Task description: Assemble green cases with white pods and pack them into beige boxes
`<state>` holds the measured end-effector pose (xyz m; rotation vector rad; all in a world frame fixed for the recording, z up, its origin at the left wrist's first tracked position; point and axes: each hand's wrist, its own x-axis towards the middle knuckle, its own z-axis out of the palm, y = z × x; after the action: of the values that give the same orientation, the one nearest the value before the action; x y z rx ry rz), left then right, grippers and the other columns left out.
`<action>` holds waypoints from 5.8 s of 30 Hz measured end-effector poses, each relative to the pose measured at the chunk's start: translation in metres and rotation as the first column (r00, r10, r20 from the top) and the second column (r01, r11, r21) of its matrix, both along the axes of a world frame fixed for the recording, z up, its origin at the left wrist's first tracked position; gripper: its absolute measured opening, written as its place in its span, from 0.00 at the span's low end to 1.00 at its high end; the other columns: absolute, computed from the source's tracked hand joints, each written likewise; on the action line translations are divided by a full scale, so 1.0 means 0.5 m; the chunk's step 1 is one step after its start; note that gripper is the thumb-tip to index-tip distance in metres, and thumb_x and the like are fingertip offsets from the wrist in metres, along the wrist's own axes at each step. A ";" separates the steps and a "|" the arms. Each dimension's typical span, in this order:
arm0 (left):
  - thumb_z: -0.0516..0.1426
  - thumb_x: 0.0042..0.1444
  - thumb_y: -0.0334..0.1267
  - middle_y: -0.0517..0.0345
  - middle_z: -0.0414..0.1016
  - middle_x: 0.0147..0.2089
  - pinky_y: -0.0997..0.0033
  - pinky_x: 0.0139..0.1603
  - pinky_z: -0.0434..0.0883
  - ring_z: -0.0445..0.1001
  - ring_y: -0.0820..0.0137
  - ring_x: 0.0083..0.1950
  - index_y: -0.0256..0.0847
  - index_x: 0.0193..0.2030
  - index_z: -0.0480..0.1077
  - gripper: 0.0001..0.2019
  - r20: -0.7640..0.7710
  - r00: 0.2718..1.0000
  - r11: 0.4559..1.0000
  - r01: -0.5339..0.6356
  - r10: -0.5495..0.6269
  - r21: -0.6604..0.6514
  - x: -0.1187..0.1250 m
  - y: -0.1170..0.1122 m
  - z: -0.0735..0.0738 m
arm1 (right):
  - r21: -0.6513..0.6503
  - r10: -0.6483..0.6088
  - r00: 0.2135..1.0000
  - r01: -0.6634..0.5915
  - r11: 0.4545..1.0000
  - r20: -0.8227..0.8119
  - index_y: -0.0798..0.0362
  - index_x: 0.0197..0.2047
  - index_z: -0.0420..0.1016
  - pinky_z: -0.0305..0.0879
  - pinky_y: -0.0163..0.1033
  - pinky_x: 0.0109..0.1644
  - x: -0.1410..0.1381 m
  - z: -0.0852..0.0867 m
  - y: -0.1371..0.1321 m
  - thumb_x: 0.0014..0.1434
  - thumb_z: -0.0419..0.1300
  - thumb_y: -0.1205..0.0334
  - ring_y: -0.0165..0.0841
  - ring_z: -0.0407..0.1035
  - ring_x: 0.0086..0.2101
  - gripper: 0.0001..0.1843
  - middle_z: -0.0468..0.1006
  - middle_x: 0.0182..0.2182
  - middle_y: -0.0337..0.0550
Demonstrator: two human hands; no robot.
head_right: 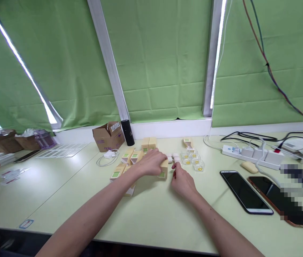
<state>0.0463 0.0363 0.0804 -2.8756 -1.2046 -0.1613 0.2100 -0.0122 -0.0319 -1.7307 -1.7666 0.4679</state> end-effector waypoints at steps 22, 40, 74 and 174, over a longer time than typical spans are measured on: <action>0.58 0.56 0.26 0.42 0.76 0.55 0.54 0.62 0.59 0.68 0.54 0.60 0.36 0.53 0.71 0.16 -0.027 0.957 0.944 -0.282 0.290 0.172 0.065 0.263 -0.052 | 0.011 0.001 0.999 -0.002 1.000 0.041 0.47 0.52 0.63 0.47 0.37 0.31 -0.002 -0.011 -0.001 0.59 0.53 0.73 0.37 0.74 0.35 0.19 0.81 0.38 0.42; 0.58 0.57 0.30 0.36 0.72 0.57 0.57 0.63 0.63 0.66 0.52 0.63 0.32 0.54 0.72 0.17 -0.025 0.942 0.925 -0.323 0.335 0.199 0.097 0.193 -0.112 | -0.094 0.013 0.996 -0.005 0.996 0.083 0.49 0.56 0.62 0.50 0.37 0.34 -0.004 0.011 -0.003 0.62 0.52 0.70 0.38 0.74 0.39 0.20 0.80 0.40 0.43; 0.44 0.68 0.51 0.31 0.39 0.80 0.43 0.67 0.65 0.61 0.42 0.73 0.32 0.75 0.51 0.34 0.063 0.849 0.834 -0.499 0.525 -0.234 0.140 0.287 -0.128 | -0.106 0.027 0.994 -0.015 0.994 0.108 0.50 0.58 0.61 0.51 0.37 0.34 -0.006 0.023 -0.007 0.63 0.52 0.71 0.38 0.74 0.39 0.20 0.80 0.40 0.44; 0.58 0.65 0.32 0.45 0.75 0.59 0.46 0.62 0.68 0.68 0.54 0.62 0.44 0.64 0.66 0.21 0.660 0.677 0.917 0.055 -0.325 0.395 -0.088 -0.064 -0.160 | 0.446 0.438 0.750 -0.212 0.869 -0.496 0.40 0.58 0.74 0.74 0.46 0.53 -0.022 0.041 -0.025 0.64 0.63 0.56 0.39 0.71 0.52 0.19 0.72 0.57 0.46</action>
<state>0.0023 0.0044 0.0004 -2.6373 -0.7602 -1.4689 0.1989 -0.0249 -0.0114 -0.8689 -1.5622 0.6886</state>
